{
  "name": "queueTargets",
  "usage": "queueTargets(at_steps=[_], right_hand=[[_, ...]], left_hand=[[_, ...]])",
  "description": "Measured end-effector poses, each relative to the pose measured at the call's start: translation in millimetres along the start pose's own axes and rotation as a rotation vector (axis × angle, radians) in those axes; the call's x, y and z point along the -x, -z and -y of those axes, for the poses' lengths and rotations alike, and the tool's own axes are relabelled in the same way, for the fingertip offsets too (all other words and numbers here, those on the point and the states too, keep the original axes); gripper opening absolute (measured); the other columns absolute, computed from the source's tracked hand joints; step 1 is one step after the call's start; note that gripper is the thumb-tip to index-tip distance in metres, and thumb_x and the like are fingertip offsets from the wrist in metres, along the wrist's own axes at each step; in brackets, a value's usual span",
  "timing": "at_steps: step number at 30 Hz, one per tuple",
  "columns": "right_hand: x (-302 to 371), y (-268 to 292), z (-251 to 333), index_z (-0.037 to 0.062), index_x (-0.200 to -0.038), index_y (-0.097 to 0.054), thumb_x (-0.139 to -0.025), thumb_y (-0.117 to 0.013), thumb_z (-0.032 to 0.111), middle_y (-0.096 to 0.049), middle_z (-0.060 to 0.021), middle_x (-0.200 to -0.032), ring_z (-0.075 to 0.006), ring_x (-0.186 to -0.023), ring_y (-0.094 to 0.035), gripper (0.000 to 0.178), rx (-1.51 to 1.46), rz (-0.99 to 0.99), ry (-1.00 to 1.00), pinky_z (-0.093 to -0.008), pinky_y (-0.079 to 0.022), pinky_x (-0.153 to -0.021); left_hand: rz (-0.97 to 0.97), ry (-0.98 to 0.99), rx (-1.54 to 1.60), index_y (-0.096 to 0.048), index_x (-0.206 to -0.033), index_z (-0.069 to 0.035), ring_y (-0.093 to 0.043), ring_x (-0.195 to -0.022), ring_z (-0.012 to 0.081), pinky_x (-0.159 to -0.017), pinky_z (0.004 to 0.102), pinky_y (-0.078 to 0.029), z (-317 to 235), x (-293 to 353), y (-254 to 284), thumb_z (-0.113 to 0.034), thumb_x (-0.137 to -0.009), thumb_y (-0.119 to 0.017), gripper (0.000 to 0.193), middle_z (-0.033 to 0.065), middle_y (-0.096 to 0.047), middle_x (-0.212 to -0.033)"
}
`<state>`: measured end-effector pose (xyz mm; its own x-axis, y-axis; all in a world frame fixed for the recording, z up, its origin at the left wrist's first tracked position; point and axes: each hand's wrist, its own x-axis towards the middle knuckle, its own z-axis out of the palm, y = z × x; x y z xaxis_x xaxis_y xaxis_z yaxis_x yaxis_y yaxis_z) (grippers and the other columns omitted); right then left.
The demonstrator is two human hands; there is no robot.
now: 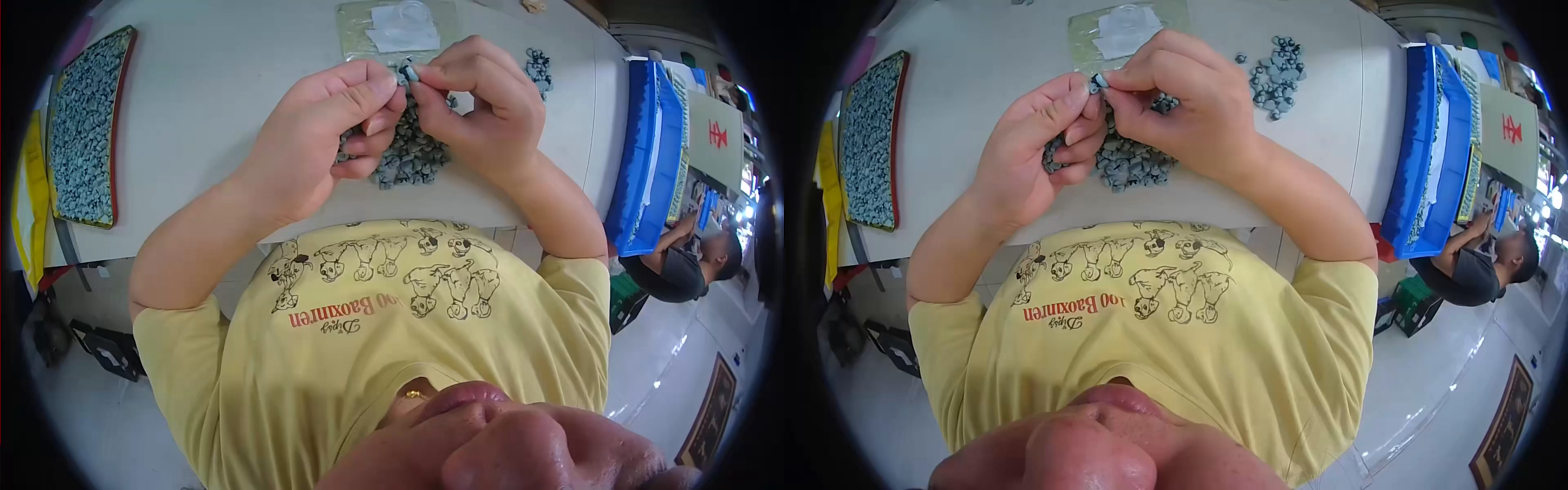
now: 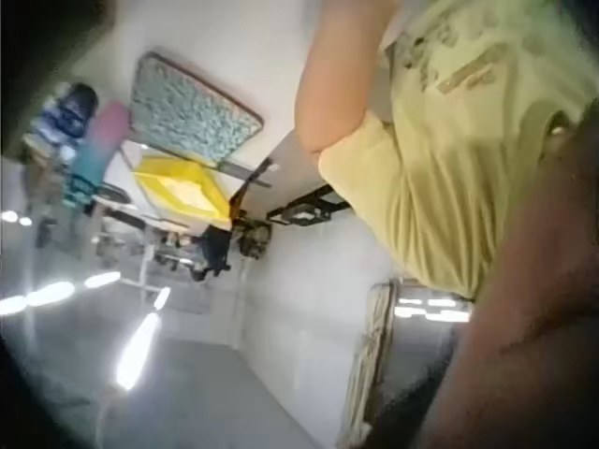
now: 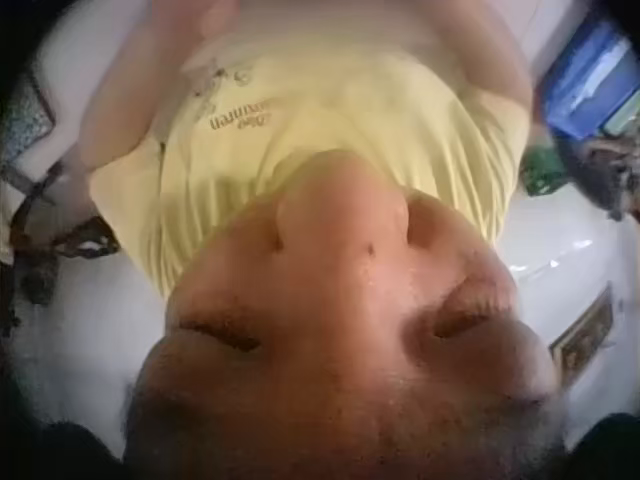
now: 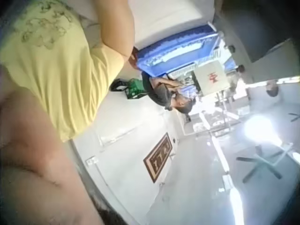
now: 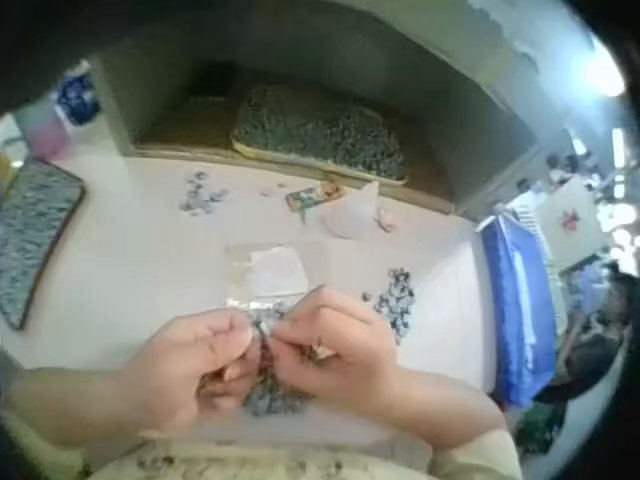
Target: The person attaches small black parts onto small green pieces by hand and places the assembled pieces on the table.
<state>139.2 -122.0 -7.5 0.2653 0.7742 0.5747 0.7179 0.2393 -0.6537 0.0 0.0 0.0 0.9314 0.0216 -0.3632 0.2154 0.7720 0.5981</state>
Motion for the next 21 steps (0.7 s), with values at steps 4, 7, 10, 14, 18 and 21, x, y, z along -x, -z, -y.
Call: queueTargets(at_steps=[4, 7, 10, 14, 18, 21], right_hand=[[-0.3, -2.7, -1.8, -0.0016, -0.078, -0.062, -0.063, -0.063, -0.013, -0.058, -0.0082, -0.073, -0.0162, -0.064, -0.057, 0.019, -0.135, 0.000, -0.084, -0.0231, -0.043, -0.056], [-1.7, -5.5, -3.3, -0.0020, -0.077, -0.061, -0.061, -0.064, -0.013, -0.058, -0.0078, -0.070, -0.0158, -0.063, -0.056, 0.019, -0.196, -0.011, -0.116, -0.0236, -0.043, -0.054], [-4.0, -4.9, -0.8, -0.0021, -0.075, -0.061, -0.061, -0.065, -0.013, -0.058, -0.0079, -0.069, -0.0160, -0.062, -0.056, 0.019, -0.133, 0.001, -0.074, -0.0238, -0.043, -0.054], [-5.6, -4.2, -2.2, -0.0014, -0.075, -0.060, -0.060, -0.066, -0.012, -0.059, -0.0082, -0.069, -0.0160, -0.060, -0.057, 0.019, -0.002, 0.026, 0.051, -0.0238, -0.044, -0.052], [-4.8, -1.6, -4.1, -0.0011, -0.074, -0.060, -0.059, -0.067, -0.011, -0.058, -0.0085, -0.069, -0.0159, -0.059, -0.057, 0.019, -0.010, 0.044, 0.076, -0.0236, -0.045, -0.051], [-5.3, 0.2, -4.3, -0.0016, -0.074, -0.060, -0.060, -0.066, -0.012, -0.058, -0.0084, -0.070, -0.0160, -0.061, -0.057, 0.018, -0.059, 0.072, 0.019, -0.0238, -0.045, -0.054]], left_hand=[[0.026, 0.005, -0.014, -0.048, -0.083, -0.007, -0.029, -0.054, 0.0050, -0.044, 0.0179, -0.021, -1.7, 1.8, 0.9, -0.027, -0.091, -0.047, 0.021, -0.0034, -0.037, -0.068], [0.038, 0.004, -0.037, -0.046, -0.084, -0.008, -0.028, -0.054, 0.0047, -0.043, 0.0177, -0.020, -3.9, 2.5, 3.2, -0.029, -0.092, -0.046, 0.022, -0.0031, -0.036, -0.068], [0.041, 0.011, -0.031, -0.046, -0.084, -0.008, -0.028, -0.054, 0.0047, -0.043, 0.0178, -0.020, -3.8, 2.7, 5.1, -0.029, -0.092, -0.046, 0.022, -0.0031, -0.035, -0.068], [0.017, 0.015, -0.043, -0.045, -0.083, -0.008, -0.028, -0.053, 0.0047, -0.043, 0.0179, -0.019, -3.9, 3.7, 5.7, -0.030, -0.092, -0.046, 0.024, -0.0033, -0.035, -0.067], [0.017, 0.030, -0.040, -0.045, -0.082, -0.008, -0.028, -0.053, 0.0047, -0.042, 0.0180, -0.019, -2.6, 3.5, 5.3, -0.030, -0.091, -0.047, 0.024, -0.0034, -0.035, -0.067], [0.001, 0.052, -0.008, -0.048, -0.082, -0.007, -0.029, -0.054, 0.0056, -0.045, 0.0184, -0.023, -4.9, 3.5, 4.2, -0.026, -0.090, -0.048, 0.021, -0.0037, -0.037, -0.066]])
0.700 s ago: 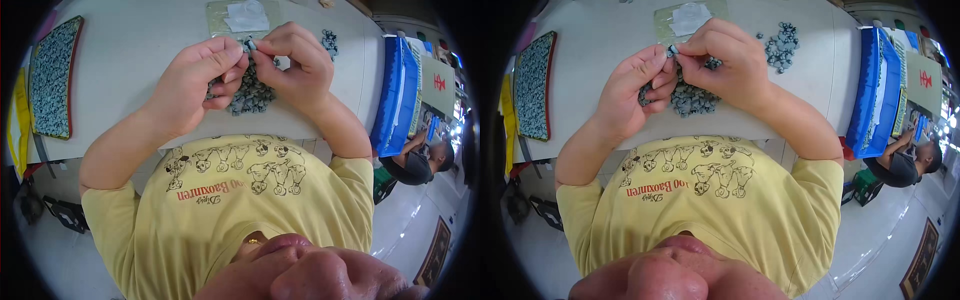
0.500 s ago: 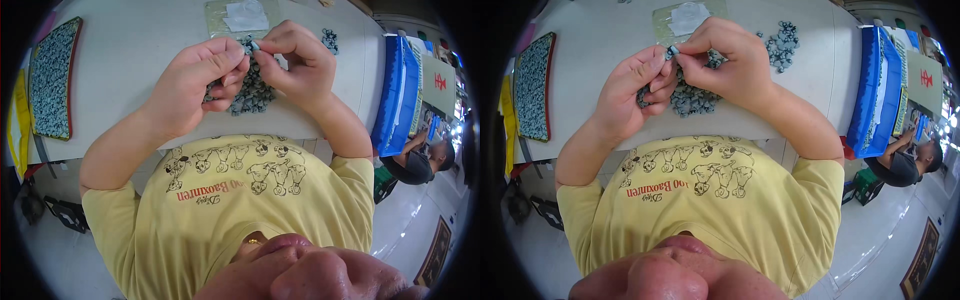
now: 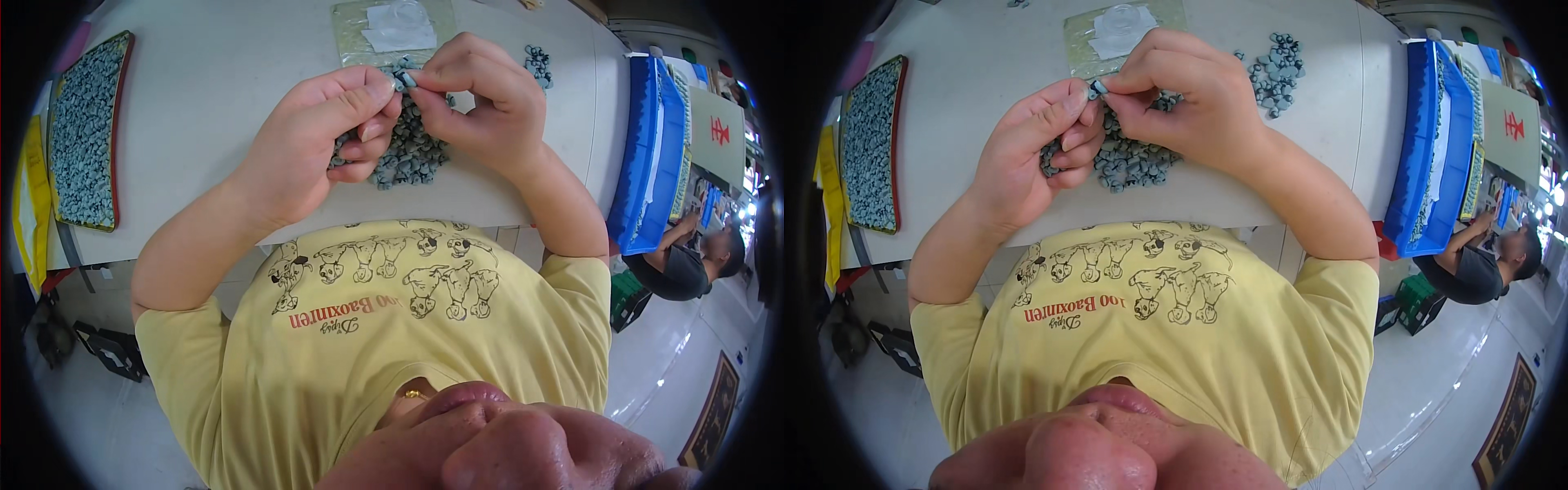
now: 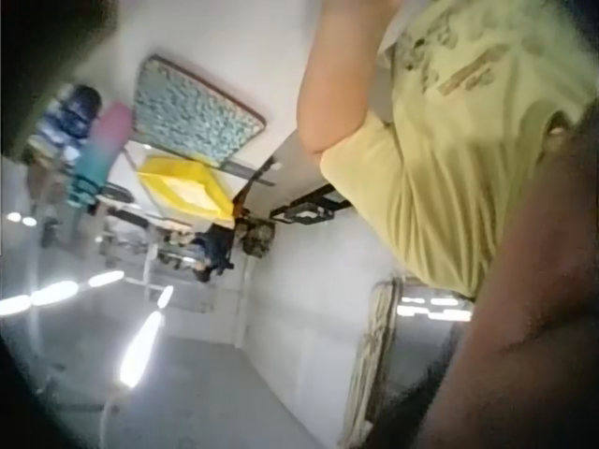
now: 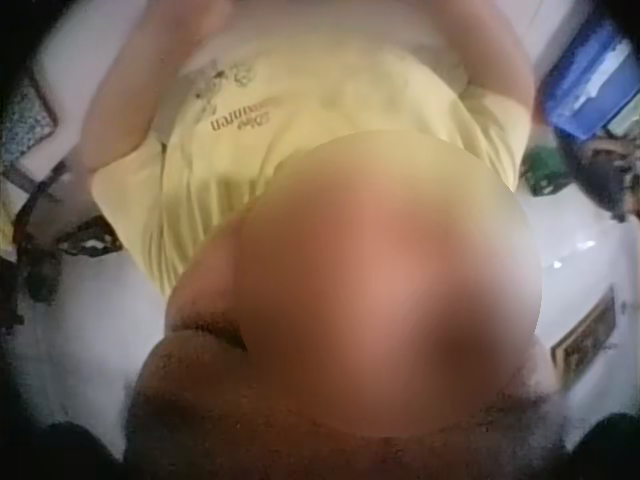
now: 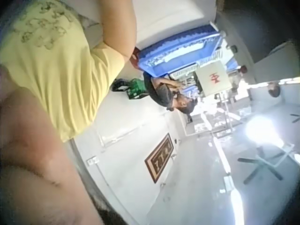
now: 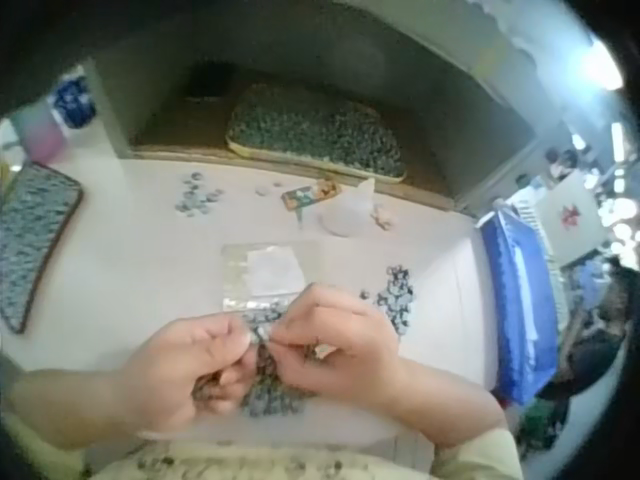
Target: The person attaches small black parts onto small green pieces by hand and places the assembled pieces on the table.
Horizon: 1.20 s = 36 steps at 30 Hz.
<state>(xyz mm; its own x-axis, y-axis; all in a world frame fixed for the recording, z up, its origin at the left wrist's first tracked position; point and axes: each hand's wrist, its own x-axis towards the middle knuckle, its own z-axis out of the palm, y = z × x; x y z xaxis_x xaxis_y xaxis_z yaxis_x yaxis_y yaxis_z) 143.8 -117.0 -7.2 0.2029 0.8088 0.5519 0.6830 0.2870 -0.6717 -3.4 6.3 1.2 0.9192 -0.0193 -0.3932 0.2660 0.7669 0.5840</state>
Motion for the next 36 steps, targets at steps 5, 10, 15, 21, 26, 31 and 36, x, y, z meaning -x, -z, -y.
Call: queueTargets(at_steps=[5, 10, 15, 21, 26, 31, 36], right_hand=[[3.5, 0.8, -1.6, -0.0019, -0.075, -0.060, -0.062, -0.064, -0.013, -0.059, -0.0081, -0.072, -0.0157, -0.065, -0.056, 0.018, -0.231, 0.024, -0.222, -0.0241, -0.043, -0.059], [3.5, 1.8, 0.1, -0.0018, -0.076, -0.060, -0.062, -0.065, -0.013, -0.059, -0.0082, -0.072, -0.0159, -0.064, -0.056, 0.018, -0.099, 0.013, -0.117, -0.0246, -0.044, -0.057], [3.1, 4.0, -0.7, -0.0017, -0.076, -0.060, -0.060, -0.066, -0.012, -0.058, -0.0085, -0.071, -0.0163, -0.061, -0.056, 0.020, 0.044, -0.016, 0.044, -0.0242, -0.045, -0.051], [5.7, 6.8, -4.0, -0.0029, -0.077, -0.060, -0.059, -0.068, -0.011, -0.057, -0.0094, -0.072, -0.0168, -0.058, -0.056, 0.021, 0.135, -0.028, 0.198, -0.0236, -0.044, -0.047], [6.9, 7.2, -3.6, -0.0030, -0.078, -0.060, -0.060, -0.068, -0.011, -0.056, -0.0096, -0.072, -0.0171, -0.058, -0.056, 0.021, 0.138, -0.026, 0.209, -0.0240, -0.044, -0.047], [5.8, 6.3, -2.7, -0.0032, -0.078, -0.060, -0.061, -0.068, -0.011, -0.056, -0.0097, -0.072, -0.0172, -0.058, -0.056, 0.021, 0.112, -0.019, 0.202, -0.0240, -0.044, -0.047], [7.2, 4.7, -3.9, -0.0034, -0.079, -0.059, -0.061, -0.067, -0.011, -0.056, -0.0099, -0.073, -0.0171, -0.058, -0.056, 0.021, 0.100, -0.019, 0.214, -0.0241, -0.044, -0.047]], left_hand=[[0.007, -0.018, -0.039, -0.045, -0.083, -0.007, -0.029, -0.053, 0.0047, -0.042, 0.0178, -0.019, 0.2, 0.2, -1.3, -0.029, -0.091, -0.048, 0.023, -0.0033, -0.036, -0.067], [0.004, -0.022, -0.042, -0.045, -0.082, -0.008, -0.029, -0.053, 0.0047, -0.042, 0.0177, -0.019, -0.5, -0.8, -2.2, -0.030, -0.091, -0.048, 0.023, -0.0033, -0.036, -0.067], [-0.023, -0.019, -0.051, -0.045, -0.081, -0.009, -0.029, -0.053, 0.0049, -0.043, 0.0181, -0.019, 0.6, -0.9, -5.3, -0.031, -0.091, -0.048, 0.025, -0.0032, -0.036, -0.067], [-0.024, -0.048, -0.094, -0.045, -0.081, -0.009, -0.029, -0.053, 0.0054, -0.043, 0.0189, -0.020, 2.2, -1.7, -8.6, -0.032, -0.090, -0.048, 0.025, -0.0031, -0.036, -0.067], [-0.011, -0.057, -0.090, -0.046, -0.082, -0.009, -0.030, -0.053, 0.0056, -0.043, 0.0191, -0.020, 3.3, -1.4, -8.5, -0.030, -0.090, -0.048, 0.023, -0.0029, -0.036, -0.067], [-0.020, -0.052, -0.081, -0.046, -0.083, -0.008, -0.029, -0.053, 0.0055, -0.043, 0.0191, -0.019, 3.3, -0.2, -7.6, -0.029, -0.090, -0.048, 0.023, -0.0026, -0.037, -0.067], [-0.013, -0.033, -0.066, -0.046, -0.083, -0.007, -0.029, -0.052, 0.0054, -0.042, 0.0190, -0.019, 1.4, 2.5, -7.9, -0.029, -0.090, -0.048, 0.023, -0.0023, -0.037, -0.066]])
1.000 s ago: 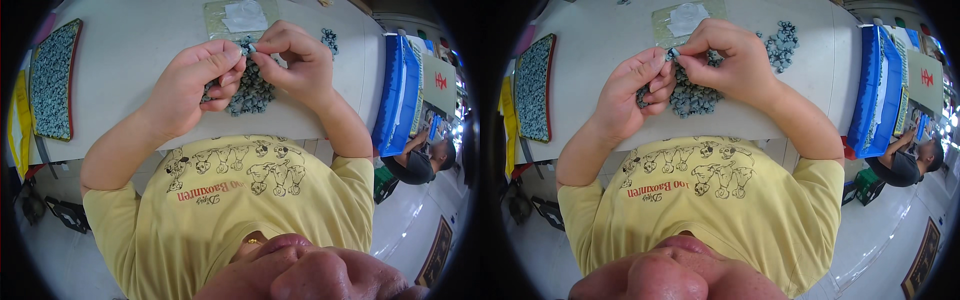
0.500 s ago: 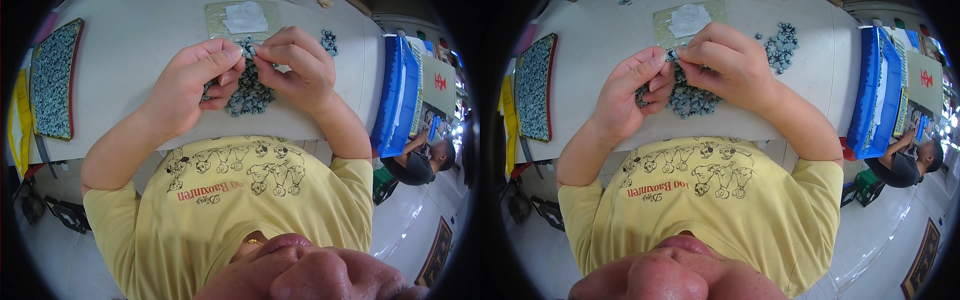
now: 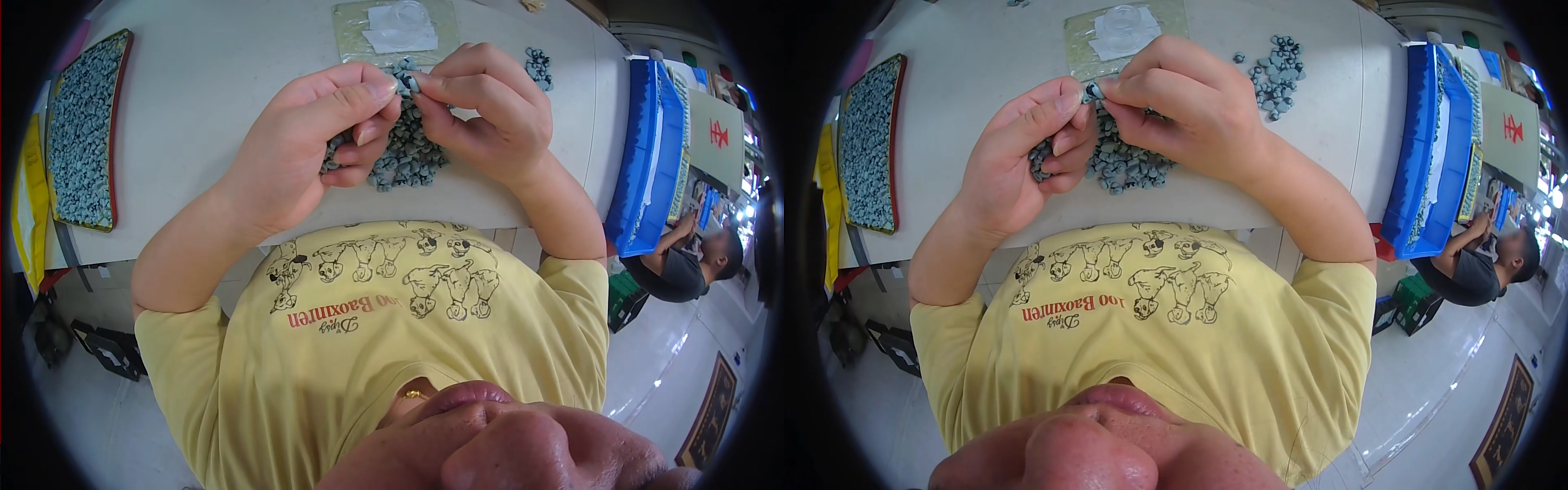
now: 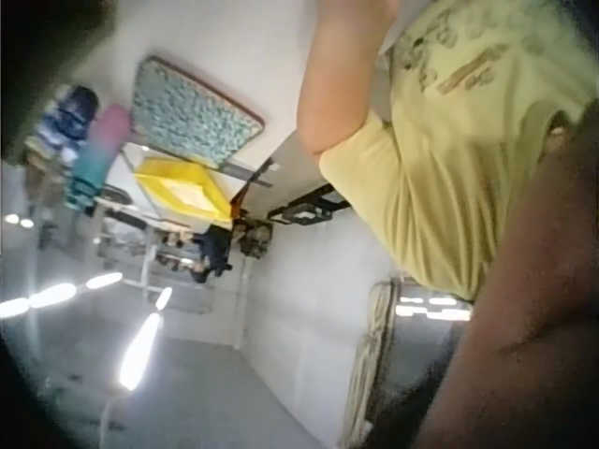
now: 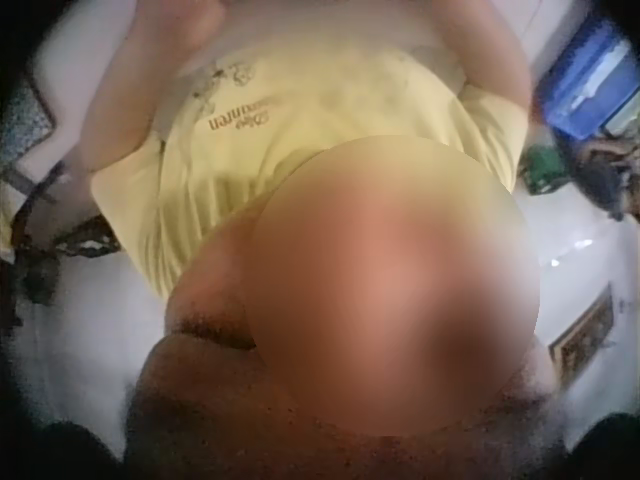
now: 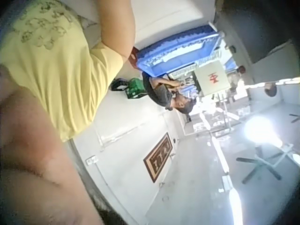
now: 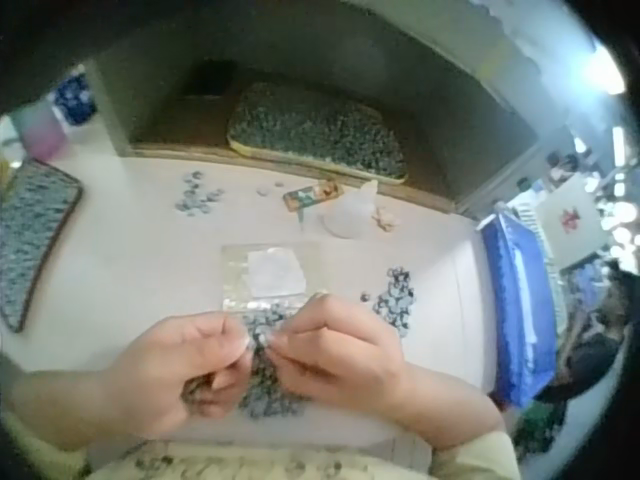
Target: The person attaches small black parts onto small green pieces by hand and places the assembled pieces on the table.
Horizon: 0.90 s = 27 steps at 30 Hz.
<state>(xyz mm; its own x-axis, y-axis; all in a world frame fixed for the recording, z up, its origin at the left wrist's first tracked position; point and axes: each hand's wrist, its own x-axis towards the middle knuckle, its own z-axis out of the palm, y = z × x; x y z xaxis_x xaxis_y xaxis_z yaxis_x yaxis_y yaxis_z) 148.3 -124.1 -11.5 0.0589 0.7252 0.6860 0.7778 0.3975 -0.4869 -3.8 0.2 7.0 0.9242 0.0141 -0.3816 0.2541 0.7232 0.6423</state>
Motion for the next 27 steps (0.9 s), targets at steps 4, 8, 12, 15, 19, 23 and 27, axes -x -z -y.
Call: queueTargets(at_steps=[4, 8, 12, 15, 19, 23, 27], right_hand=[[-0.3, -2.0, 0.3, -0.0033, -0.079, -0.059, -0.061, -0.067, -0.012, -0.057, -0.0100, -0.073, -0.0169, -0.059, -0.056, 0.022, -0.011, 0.016, -0.028, -0.0239, -0.045, -0.048], [-1.5, -3.7, 0.5, -0.0024, -0.078, -0.060, -0.060, -0.066, -0.012, -0.057, -0.0095, -0.072, -0.0168, -0.059, -0.057, 0.022, -0.006, 0.016, -0.056, -0.0236, -0.046, -0.049], [-3.3, -2.7, 1.6, -0.0019, -0.078, -0.060, -0.060, -0.066, -0.012, -0.058, -0.0091, -0.072, -0.0168, -0.060, -0.057, 0.021, -0.007, 0.023, -0.091, -0.0237, -0.046, -0.050], [-5.1, -2.1, 1.7, -0.0015, -0.077, -0.061, -0.060, -0.066, -0.012, -0.058, -0.0089, -0.072, -0.0169, -0.061, -0.057, 0.021, -0.015, 0.027, -0.106, -0.0240, -0.046, -0.050], [-5.9, -1.2, 2.7, -0.0011, -0.078, -0.061, -0.060, -0.066, -0.012, -0.058, -0.0087, -0.072, -0.0170, -0.061, -0.057, 0.021, -0.015, 0.022, -0.115, -0.0241, -0.046, -0.051], [-6.6, -1.5, -0.1, -0.0012, -0.078, -0.061, -0.060, -0.067, -0.011, -0.058, -0.0087, -0.072, -0.0168, -0.061, -0.057, 0.021, -0.007, 0.016, -0.093, -0.0242, -0.046, -0.050], [-6.9, -3.0, 0.3, -0.0020, -0.077, -0.061, -0.060, -0.067, -0.011, -0.057, -0.0092, -0.072, -0.0169, -0.060, -0.057, 0.020, 0.000, 0.013, -0.065, -0.0245, -0.045, -0.050]], left_hand=[[-0.017, 0.008, 0.000, -0.046, -0.083, -0.007, -0.029, -0.051, 0.0054, -0.042, 0.0190, -0.019, 0.5, 0.4, 2.9, -0.028, -0.090, -0.048, 0.022, -0.0024, -0.037, -0.066], [-0.025, 0.013, 0.023, -0.047, -0.083, -0.007, -0.029, -0.052, 0.0053, -0.042, 0.0190, -0.019, 1.3, -0.5, 5.0, -0.028, -0.089, -0.048, 0.022, -0.0026, -0.037, -0.066], [-0.026, 0.015, 0.023, -0.047, -0.083, -0.007, -0.030, -0.052, 0.0052, -0.042, 0.0189, -0.019, -0.9, -0.8, 4.5, -0.027, -0.089, -0.049, 0.021, -0.0026, -0.037, -0.065], [-0.026, 0.018, 0.031, -0.047, -0.083, -0.007, -0.030, -0.052, 0.0051, -0.041, 0.0188, -0.019, -2.1, -1.6, 4.5, -0.027, -0.089, -0.049, 0.021, -0.0028, -0.037, -0.065], [-0.028, 0.013, 0.019, -0.046, -0.084, -0.007, -0.030, -0.052, 0.0048, -0.042, 0.0185, -0.019, -1.5, -1.5, 4.3, -0.027, -0.089, -0.049, 0.021, -0.0030, -0.037, -0.066], [-0.025, 0.009, 0.001, -0.046, -0.085, -0.008, -0.030, -0.053, 0.0043, -0.042, 0.0181, -0.019, -2.5, -2.6, 4.1, -0.028, -0.091, -0.048, 0.021, -0.0035, -0.037, -0.066], [-0.039, -0.019, -0.049, -0.047, -0.086, -0.008, -0.029, -0.053, 0.0043, -0.043, 0.0180, -0.020, -1.8, -1.7, 2.8, -0.027, -0.093, -0.046, 0.020, -0.0039, -0.036, -0.067]])
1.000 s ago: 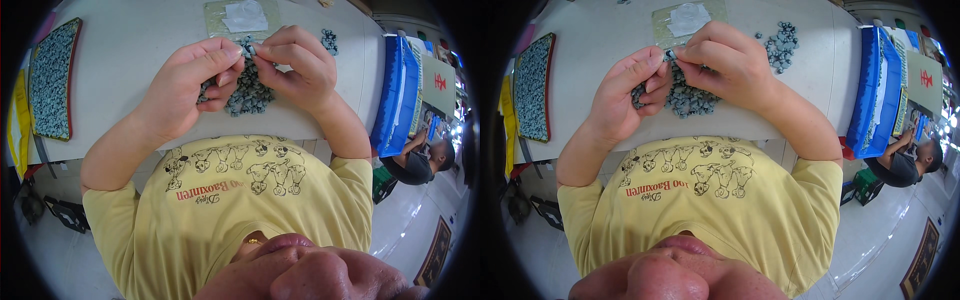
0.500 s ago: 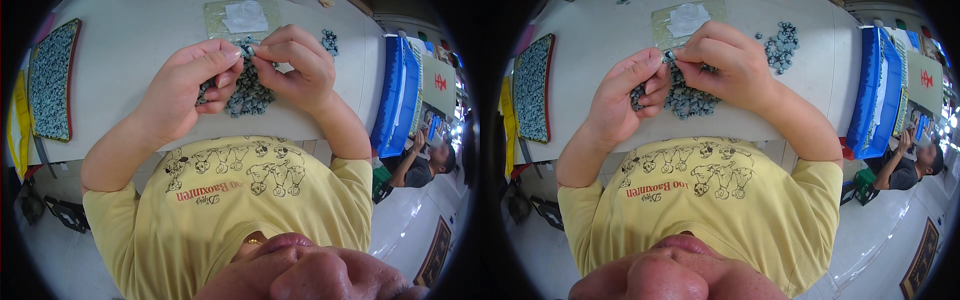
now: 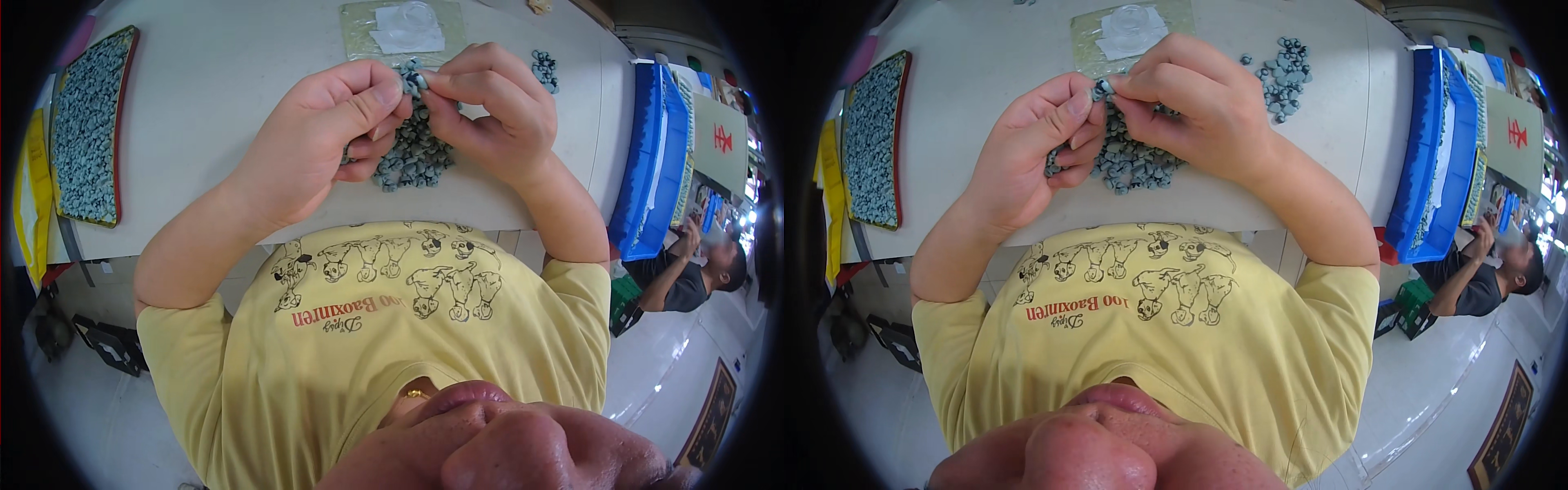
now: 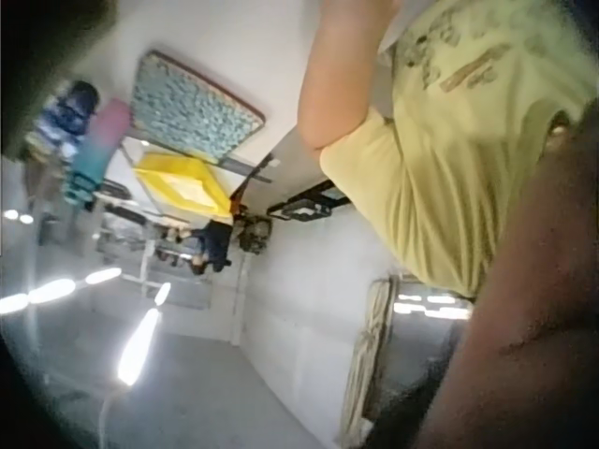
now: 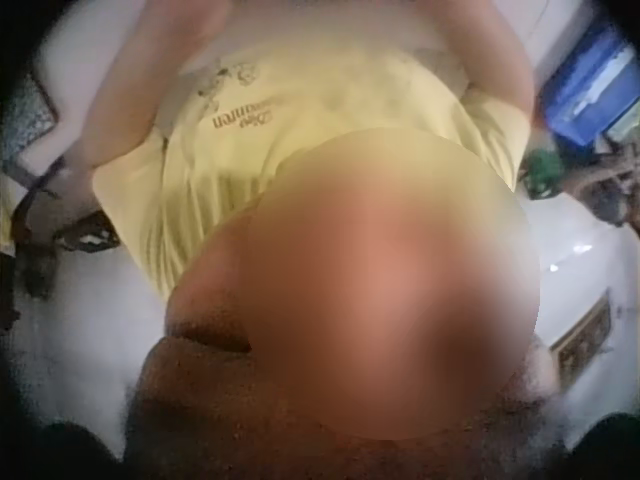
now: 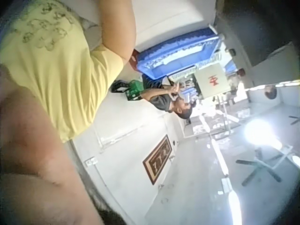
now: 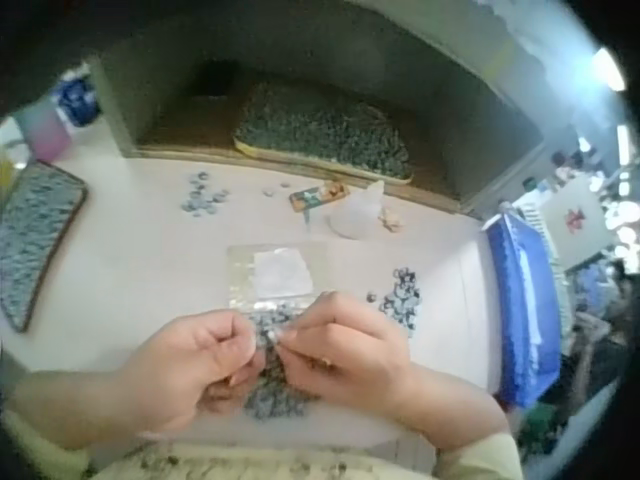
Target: The person attaches small black parts onto small green pieces by hand and places the assembled pieces on the table.
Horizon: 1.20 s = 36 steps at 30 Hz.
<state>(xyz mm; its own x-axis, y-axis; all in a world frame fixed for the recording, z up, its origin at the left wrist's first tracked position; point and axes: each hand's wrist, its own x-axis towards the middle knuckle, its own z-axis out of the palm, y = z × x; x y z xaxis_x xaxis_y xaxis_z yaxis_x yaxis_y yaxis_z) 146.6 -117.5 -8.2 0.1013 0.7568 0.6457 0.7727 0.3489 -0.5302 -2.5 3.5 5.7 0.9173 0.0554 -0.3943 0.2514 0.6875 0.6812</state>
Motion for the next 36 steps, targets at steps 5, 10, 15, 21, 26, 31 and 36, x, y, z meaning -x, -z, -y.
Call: queueTargets(at_steps=[5, 10, 15, 21, 26, 31, 36], right_hand=[[-1.0, -1.5, 1.5, 0.0019, -0.075, -0.061, -0.062, -0.070, -0.005, -0.057, -0.0047, -0.068, -0.0122, -0.054, -0.054, 0.017, 0.021, -0.090, 0.002, -0.0223, -0.045, -0.045], [-1.1, 2.0, 0.5, 0.0013, -0.075, -0.061, -0.060, -0.070, -0.006, -0.057, -0.0060, -0.069, -0.0130, -0.054, -0.055, 0.018, -0.020, -0.139, 0.017, -0.0219, -0.044, -0.045], [-2.9, 4.4, -0.9, 0.0005, -0.076, -0.062, -0.059, -0.070, -0.007, -0.057, -0.0072, -0.069, -0.0149, -0.055, -0.055, 0.020, -0.018, -0.222, 0.068, -0.0225, -0.044, -0.045], [-1.1, 3.8, -0.1, -0.0002, -0.076, -0.061, -0.059, -0.072, -0.005, -0.056, -0.0067, -0.068, -0.0168, -0.054, -0.053, 0.021, 0.122, -0.143, 0.170, -0.0253, -0.042, -0.045], [-0.3, 2.2, -1.7, -0.0006, -0.078, -0.061, -0.061, -0.071, -0.002, -0.056, -0.0056, -0.068, -0.0170, -0.053, -0.050, 0.020, 0.203, -0.094, 0.247, -0.0263, -0.038, -0.043], [0.3, 4.4, 0.0, -0.0015, -0.078, -0.061, -0.059, -0.069, -0.001, -0.055, -0.0045, -0.068, -0.0160, -0.053, -0.048, 0.022, 0.185, -0.060, 0.270, -0.0259, -0.037, -0.042], [2.7, 3.6, -1.9, -0.0018, -0.078, -0.061, -0.058, -0.069, -0.001, -0.054, -0.0039, -0.068, -0.0158, -0.053, -0.048, 0.022, 0.182, -0.021, 0.270, -0.0259, -0.037, -0.042]], left_hand=[[0.013, -0.072, -0.066, -0.051, -0.087, -0.006, -0.029, -0.054, 0.0031, -0.045, 0.0182, -0.024, -0.5, 1.2, -1.2, -0.019, -0.094, -0.044, 0.016, -0.0065, -0.038, -0.065], [0.019, -0.171, -0.184, -0.051, -0.089, -0.005, -0.030, -0.054, 0.0025, -0.045, 0.0182, -0.026, 0.8, 0.0, -0.1, -0.019, -0.094, -0.044, 0.016, -0.0059, -0.040, -0.064], [0.017, -0.185, -0.205, -0.051, -0.090, -0.005, -0.030, -0.053, 0.0027, -0.045, 0.0183, -0.027, 0.2, -0.2, -0.5, -0.019, -0.094, -0.045, 0.016, -0.0055, -0.040, -0.062], [-0.038, -0.162, -0.190, -0.052, -0.090, -0.005, -0.029, -0.052, 0.0029, -0.045, 0.0185, -0.025, 2.3, -2.1, -3.1, -0.021, -0.094, -0.045, 0.018, -0.0055, -0.039, -0.061], [0.008, -0.149, -0.204, -0.051, -0.088, -0.006, -0.026, -0.051, 0.0045, -0.043, 0.0195, -0.020, 3.4, -2.1, -2.7, -0.024, -0.093, -0.046, 0.019, -0.0056, -0.036, -0.060], [-0.006, -0.136, -0.156, -0.051, -0.087, -0.006, -0.025, -0.050, 0.0040, -0.043, 0.0194, -0.020, 5.3, -1.7, -3.9, -0.025, -0.093, -0.047, 0.020, -0.0058, -0.036, -0.059], [-0.004, -0.115, -0.166, -0.051, -0.086, -0.006, -0.025, -0.050, 0.0036, -0.043, 0.0192, -0.019, 6.3, -0.9, -2.7, -0.024, -0.092, -0.047, 0.020, -0.0059, -0.035, -0.059]])
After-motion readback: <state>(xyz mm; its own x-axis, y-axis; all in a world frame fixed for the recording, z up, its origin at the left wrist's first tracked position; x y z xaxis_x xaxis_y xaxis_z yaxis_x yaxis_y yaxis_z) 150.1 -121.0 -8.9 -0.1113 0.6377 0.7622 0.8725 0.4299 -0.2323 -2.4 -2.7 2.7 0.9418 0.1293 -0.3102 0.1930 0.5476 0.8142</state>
